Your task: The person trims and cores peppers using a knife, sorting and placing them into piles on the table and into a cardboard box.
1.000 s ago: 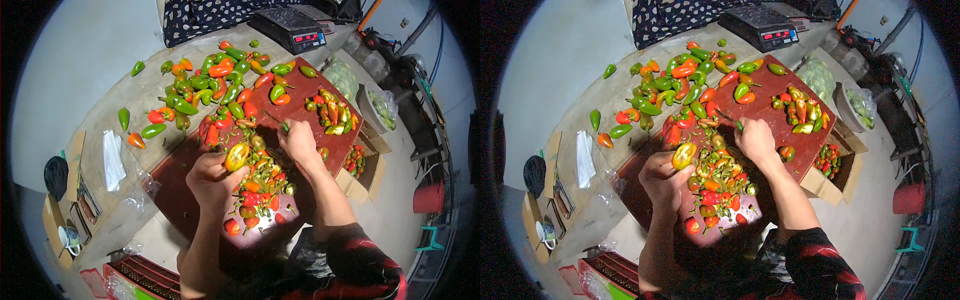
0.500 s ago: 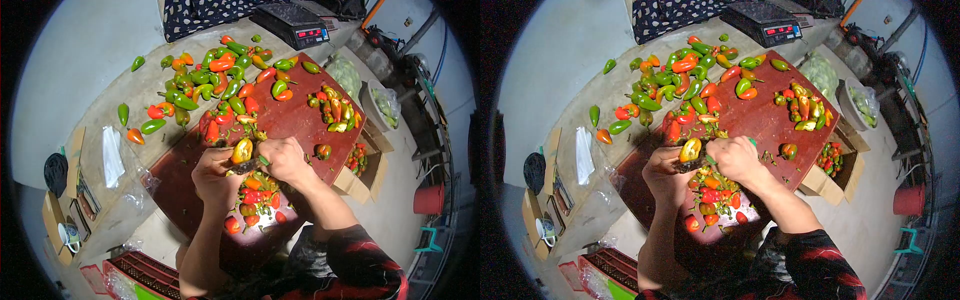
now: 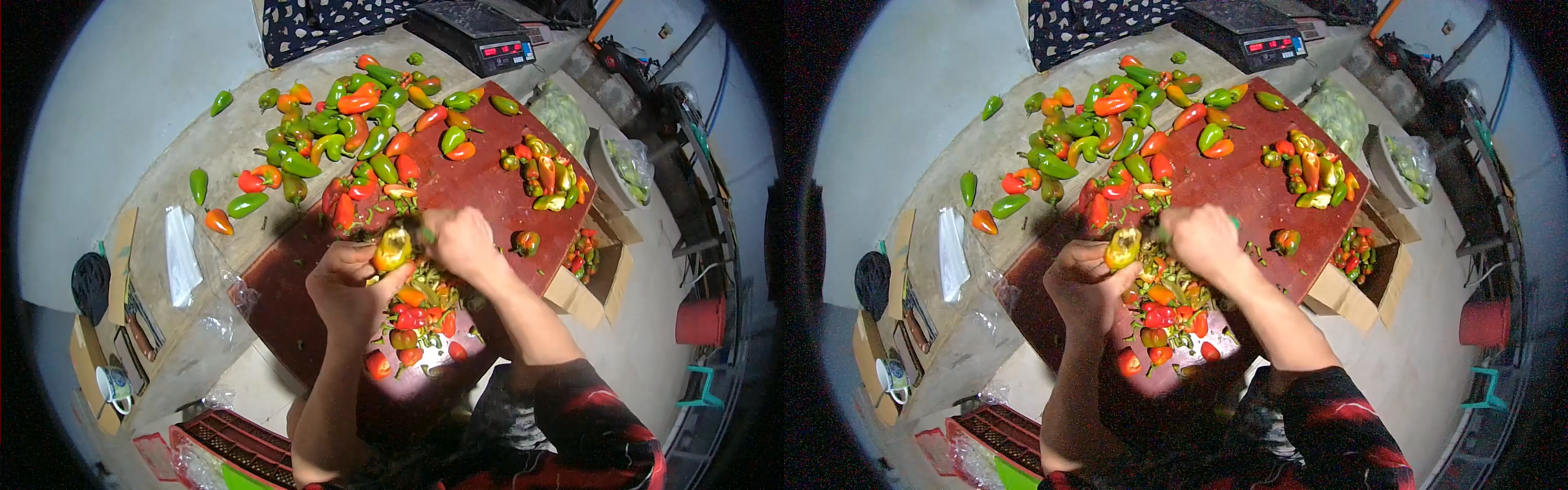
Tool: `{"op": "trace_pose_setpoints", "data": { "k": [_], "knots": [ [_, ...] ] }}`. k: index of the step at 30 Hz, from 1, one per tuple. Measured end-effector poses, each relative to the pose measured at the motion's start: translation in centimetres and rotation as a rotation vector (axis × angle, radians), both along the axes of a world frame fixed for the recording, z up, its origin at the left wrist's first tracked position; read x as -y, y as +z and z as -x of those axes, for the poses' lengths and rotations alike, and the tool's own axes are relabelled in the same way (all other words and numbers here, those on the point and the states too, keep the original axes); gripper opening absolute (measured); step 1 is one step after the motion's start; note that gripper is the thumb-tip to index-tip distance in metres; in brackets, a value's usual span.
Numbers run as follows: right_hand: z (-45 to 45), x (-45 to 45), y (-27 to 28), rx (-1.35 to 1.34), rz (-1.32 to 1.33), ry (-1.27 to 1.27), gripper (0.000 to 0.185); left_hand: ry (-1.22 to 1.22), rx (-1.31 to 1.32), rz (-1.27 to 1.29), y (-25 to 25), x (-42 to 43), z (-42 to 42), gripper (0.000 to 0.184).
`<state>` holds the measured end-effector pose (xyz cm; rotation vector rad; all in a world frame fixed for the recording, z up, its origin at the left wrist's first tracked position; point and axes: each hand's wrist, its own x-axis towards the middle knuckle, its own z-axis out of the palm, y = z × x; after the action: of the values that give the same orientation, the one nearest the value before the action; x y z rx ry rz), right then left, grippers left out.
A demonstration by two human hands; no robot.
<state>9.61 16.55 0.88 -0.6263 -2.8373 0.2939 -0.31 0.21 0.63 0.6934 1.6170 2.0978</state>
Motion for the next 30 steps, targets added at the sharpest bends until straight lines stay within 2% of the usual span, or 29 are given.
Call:
{"op": "trace_pose_setpoints", "data": {
  "k": [2,3,5,6,7,10,15,23,27,30],
  "knots": [
    [0.1,-2.6,-1.1,-0.036,-0.107,-0.151,0.01,0.03,-0.029,0.011,0.6,0.0,0.3,0.037],
    [0.0,-2.7,-0.3,-0.045,-0.12,-0.147,0.01,0.035,-0.036,-0.004,0.8,-0.2,0.5,0.037],
    [-0.5,-2.1,1.0,-0.199,-0.035,-0.164,0.013,0.017,0.084,-0.061,0.9,-0.2,0.5,0.037],
    [-0.5,-2.0,1.0,-0.195,-0.033,-0.162,0.013,0.003,0.146,-0.081,0.8,-0.2,0.3,0.037],
    [-0.5,-1.8,0.8,-0.167,0.0,-0.168,0.012,-0.003,0.007,0.013,0.8,0.0,0.6,0.038],
    [-0.4,-1.4,0.6,-0.158,0.056,-0.169,0.012,-0.011,-0.094,0.037,0.0,0.0,0.7,0.039],
    [-0.2,-1.2,0.6,-0.173,0.102,-0.187,0.012,-0.039,0.043,-0.047,0.2,-0.3,0.5,0.039],
    [-0.3,-0.8,0.0,-0.282,0.234,-0.052,0.016,-0.074,0.056,-0.116,0.6,-0.5,0.6,0.038],
    [-0.4,-0.4,-0.1,-0.355,0.245,-0.005,0.016,-0.077,0.105,-0.093,1.2,-0.4,0.7,0.039],
    [-0.3,0.2,0.1,-0.388,0.211,0.121,0.016,-0.09,0.157,-0.083,1.3,-0.4,0.7,0.039]
  ]
}}
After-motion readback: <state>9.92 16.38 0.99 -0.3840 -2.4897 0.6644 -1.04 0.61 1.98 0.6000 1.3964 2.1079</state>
